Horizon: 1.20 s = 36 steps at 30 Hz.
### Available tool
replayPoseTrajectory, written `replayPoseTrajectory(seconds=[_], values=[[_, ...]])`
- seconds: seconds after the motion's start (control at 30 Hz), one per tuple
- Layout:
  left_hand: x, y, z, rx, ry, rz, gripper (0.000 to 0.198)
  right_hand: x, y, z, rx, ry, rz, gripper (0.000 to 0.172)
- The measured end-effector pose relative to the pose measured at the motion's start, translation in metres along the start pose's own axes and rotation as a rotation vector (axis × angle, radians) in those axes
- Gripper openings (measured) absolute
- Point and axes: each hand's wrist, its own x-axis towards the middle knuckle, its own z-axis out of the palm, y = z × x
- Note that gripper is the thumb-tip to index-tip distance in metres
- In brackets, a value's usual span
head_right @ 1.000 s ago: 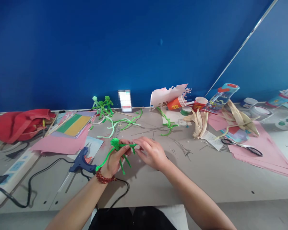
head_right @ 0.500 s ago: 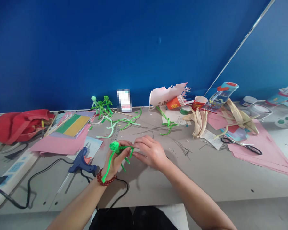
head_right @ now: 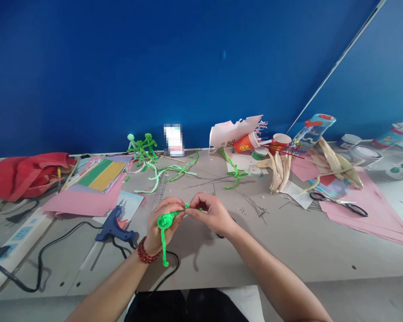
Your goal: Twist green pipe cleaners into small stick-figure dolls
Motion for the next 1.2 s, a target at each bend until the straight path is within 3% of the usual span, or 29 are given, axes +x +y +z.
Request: replayPoseTrajectory(seconds=[0.1,0.17,0.27,0.37,0.43,0.57,0.8,1.2], values=[[-0.001,-0.001,0.0,0.005,-0.016,0.011,0.007,-0.001,0.001,0.003,0.089,0.001,0.072,0.029],[-0.001,-0.004,0.0,-0.011,-0.025,-0.022,0.005,-0.003,-0.001,0.004,0.06,0.013,0.042,0.026],[-0.001,-0.009,0.001,-0.126,-0.016,-0.143,0.004,-0.005,-0.007,0.0,-0.121,0.045,-0.178,0.017],[-0.002,-0.012,0.002,-0.269,-0.022,-0.305,0.008,-0.006,-0.012,-0.008,-0.351,0.03,-0.465,0.026],[-0.002,-0.013,0.002,-0.353,-0.056,-0.382,0.01,-0.004,-0.013,-0.012,-0.464,-0.011,-0.55,0.028],[-0.002,-0.014,0.002,-0.44,-0.095,-0.441,0.015,0.001,-0.009,-0.015,-0.588,-0.061,-0.565,0.021],[0.0,-0.009,0.001,-0.447,-0.104,-0.42,0.017,0.003,-0.003,-0.014,-0.607,0.012,-0.614,0.016],[-0.006,-0.01,0.0,-0.227,0.003,-0.262,0.009,-0.003,-0.001,0.003,-0.433,0.118,-0.415,0.003]])
